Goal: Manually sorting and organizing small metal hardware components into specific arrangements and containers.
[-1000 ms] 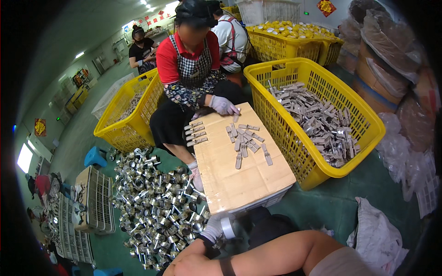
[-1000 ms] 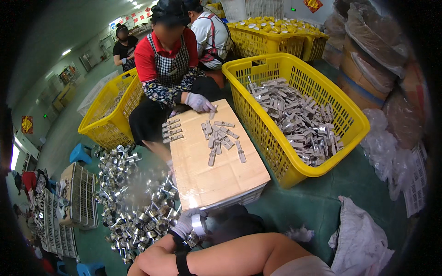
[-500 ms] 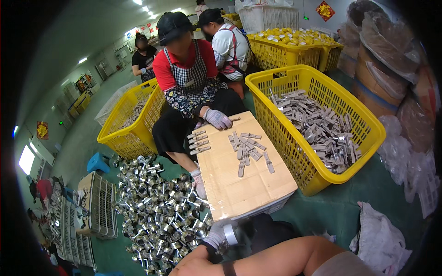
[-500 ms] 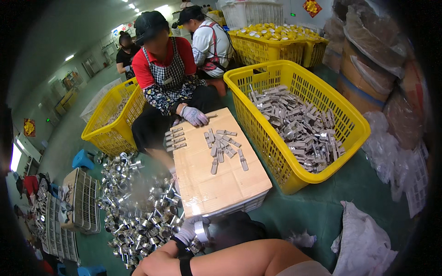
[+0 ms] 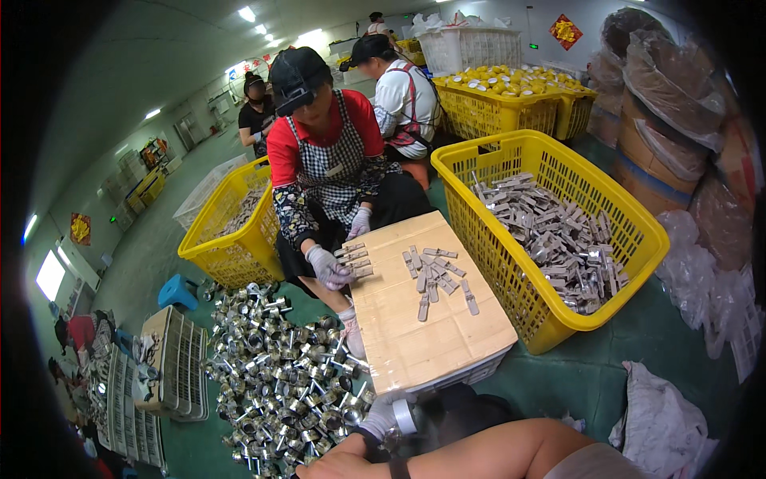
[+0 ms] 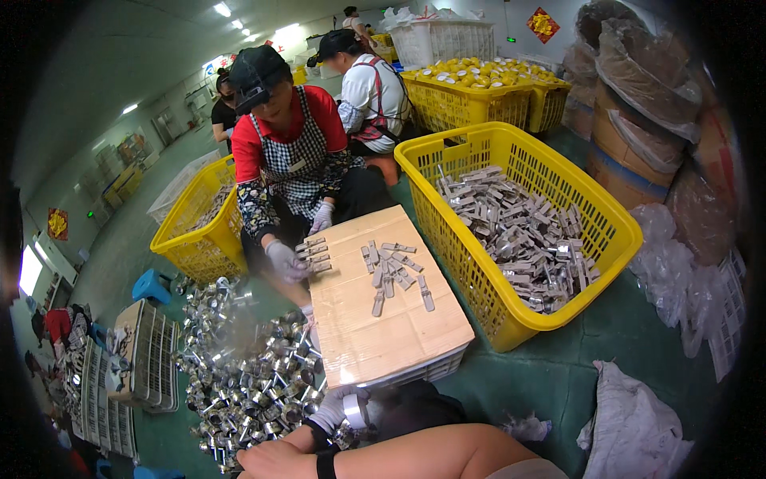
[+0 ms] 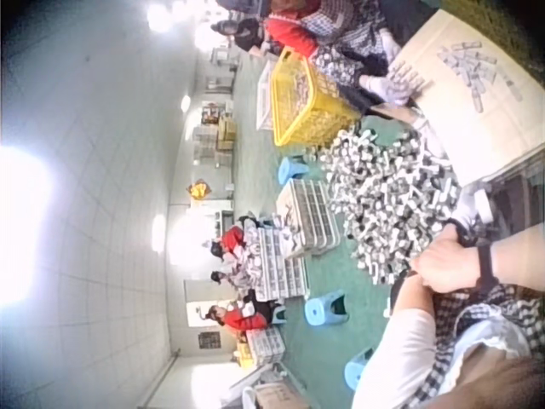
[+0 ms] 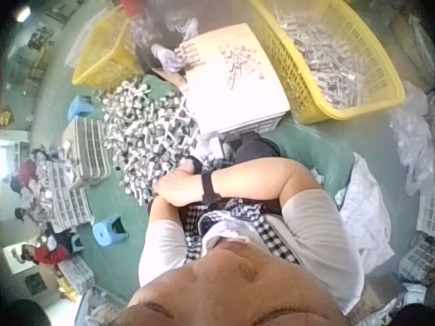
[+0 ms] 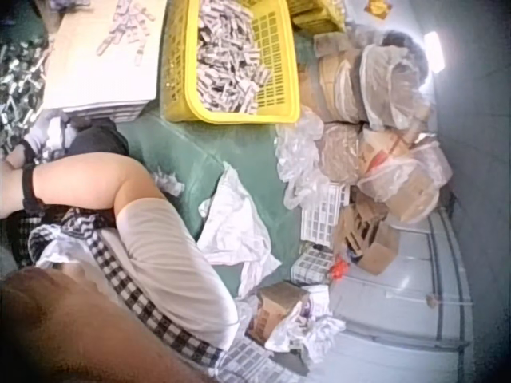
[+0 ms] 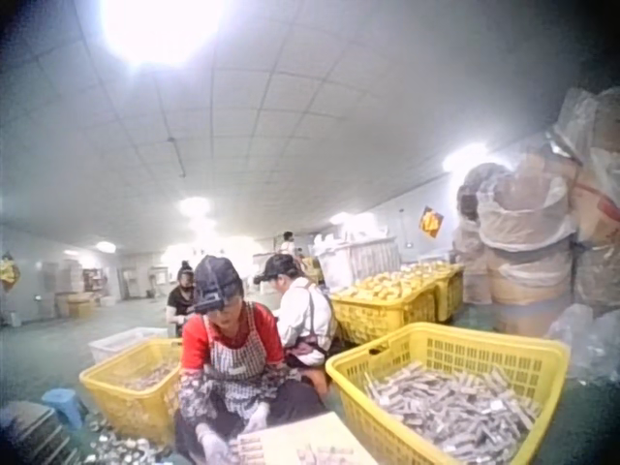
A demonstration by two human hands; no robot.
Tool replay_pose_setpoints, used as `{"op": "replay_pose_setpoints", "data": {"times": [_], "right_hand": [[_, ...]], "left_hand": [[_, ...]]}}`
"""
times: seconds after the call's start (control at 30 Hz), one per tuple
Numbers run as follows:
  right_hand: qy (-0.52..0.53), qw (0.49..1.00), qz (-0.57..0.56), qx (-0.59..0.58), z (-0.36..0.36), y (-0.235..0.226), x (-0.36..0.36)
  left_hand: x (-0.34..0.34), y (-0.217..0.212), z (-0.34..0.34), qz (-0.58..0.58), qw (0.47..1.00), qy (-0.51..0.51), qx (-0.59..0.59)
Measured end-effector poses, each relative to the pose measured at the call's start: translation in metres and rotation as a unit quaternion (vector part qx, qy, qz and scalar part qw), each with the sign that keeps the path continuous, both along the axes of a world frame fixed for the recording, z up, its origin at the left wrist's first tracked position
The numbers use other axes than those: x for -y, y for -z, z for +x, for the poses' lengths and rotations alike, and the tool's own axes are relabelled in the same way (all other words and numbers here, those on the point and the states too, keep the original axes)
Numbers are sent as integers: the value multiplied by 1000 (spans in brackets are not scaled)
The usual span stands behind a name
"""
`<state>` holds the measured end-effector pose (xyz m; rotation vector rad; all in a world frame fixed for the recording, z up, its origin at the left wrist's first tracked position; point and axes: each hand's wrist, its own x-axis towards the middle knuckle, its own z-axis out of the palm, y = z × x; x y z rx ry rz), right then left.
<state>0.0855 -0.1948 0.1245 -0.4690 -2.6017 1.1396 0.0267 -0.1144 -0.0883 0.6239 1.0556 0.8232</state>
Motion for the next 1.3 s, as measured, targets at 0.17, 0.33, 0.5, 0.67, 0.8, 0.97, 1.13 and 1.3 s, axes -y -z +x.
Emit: {"op": "replay_pose_setpoints", "data": {"times": [0.17, 0.33, 0.5, 0.67, 0.8, 0.97, 1.13, 1.3], "right_hand": [[-11, 999, -8, -38, -7, 9, 2], [-10, 999, -13, -35, -7, 10, 0], [-31, 998, 3, -46, -7, 12, -2], [-11, 999, 12, -43, -10, 18, -1], [-8, 998, -1, -60, -11, 18, 1], [-20, 998, -4, -58, -10, 16, 1], [-30, 998, -21, -58, -12, 14, 1], [-24, 998, -32, -47, -8, 11, -4]], "left_hand": [[-2, 14, -5, 66, 996, 23, -61], [-2, 1, -1, -13, 1000, 7, 1], [-2, 6, -5, -7, 1000, 6, 19], [-2, -7, 2, -39, 999, -8, 13], [0, 2, -2, 22, 999, -1, -27], [-6, -6, 1, -92, 994, -23, 54], [-8, 25, -9, -76, 996, -31, 39], [-4, 8, 1, -56, 998, -30, 19]]}}
